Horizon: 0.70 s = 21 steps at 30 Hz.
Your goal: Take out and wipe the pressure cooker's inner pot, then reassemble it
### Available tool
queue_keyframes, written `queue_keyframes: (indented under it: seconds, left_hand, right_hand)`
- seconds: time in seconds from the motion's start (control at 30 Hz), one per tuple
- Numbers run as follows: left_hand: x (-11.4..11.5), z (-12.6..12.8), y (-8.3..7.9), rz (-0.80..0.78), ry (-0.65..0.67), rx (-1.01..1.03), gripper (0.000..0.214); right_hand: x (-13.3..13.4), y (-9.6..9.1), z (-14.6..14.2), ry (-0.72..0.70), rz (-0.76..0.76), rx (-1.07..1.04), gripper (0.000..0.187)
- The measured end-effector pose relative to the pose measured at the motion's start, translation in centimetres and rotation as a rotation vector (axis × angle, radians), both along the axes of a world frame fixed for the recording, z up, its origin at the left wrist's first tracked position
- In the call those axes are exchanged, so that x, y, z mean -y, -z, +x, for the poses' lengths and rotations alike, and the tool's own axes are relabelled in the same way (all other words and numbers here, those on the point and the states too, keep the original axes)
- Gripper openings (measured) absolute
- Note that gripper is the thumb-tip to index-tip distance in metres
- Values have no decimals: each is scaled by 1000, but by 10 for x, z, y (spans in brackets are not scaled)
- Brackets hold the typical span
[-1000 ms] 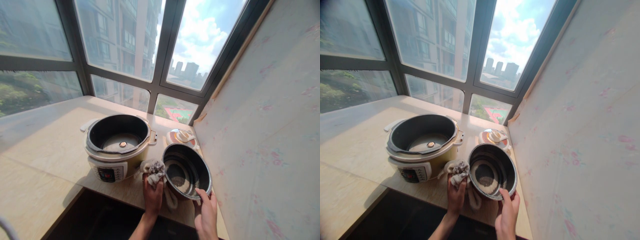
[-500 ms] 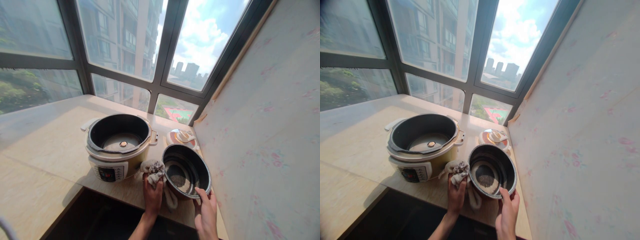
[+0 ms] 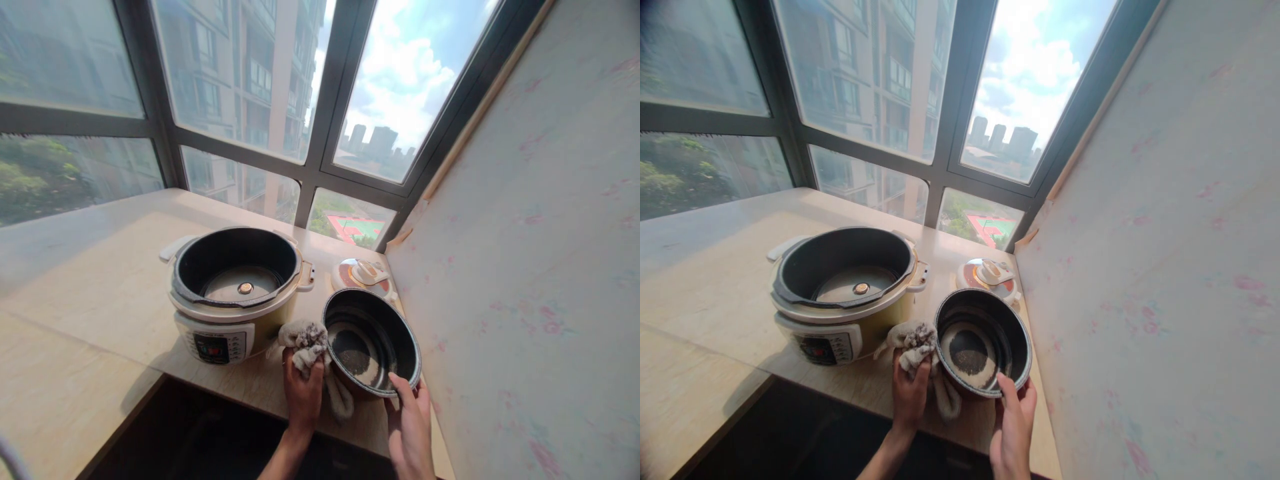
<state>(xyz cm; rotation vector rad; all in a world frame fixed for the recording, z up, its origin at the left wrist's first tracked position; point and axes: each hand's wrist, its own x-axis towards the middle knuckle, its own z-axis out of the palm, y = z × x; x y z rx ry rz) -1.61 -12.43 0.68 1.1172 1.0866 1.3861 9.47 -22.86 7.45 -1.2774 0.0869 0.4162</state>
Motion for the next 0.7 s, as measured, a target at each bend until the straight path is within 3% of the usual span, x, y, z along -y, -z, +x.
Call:
queue_keyframes:
  seconds: [0.13,0.3,0.5,0.57,0.7]
  left_hand:
    - [0,1,0,-7,-15,11,44]
    - [-3,-2,-1,-33,-37,38,39]
    - [-8,-7,-4,-83,18,54,41]
    - [-8,-8,-6,-100,30,68,44]
    - [-7,-10,-12,-146,15,56,50]
  right_hand:
    - [6,-7,-2,-55,26,-15,70]
    - [20,1,15,-90,12,-7,50]
    - [27,12,72,-75,-45,131,41]
    - [21,5,96,-104,-77,227,45]
    - [-5,-18,141,-307,-245,414,59]
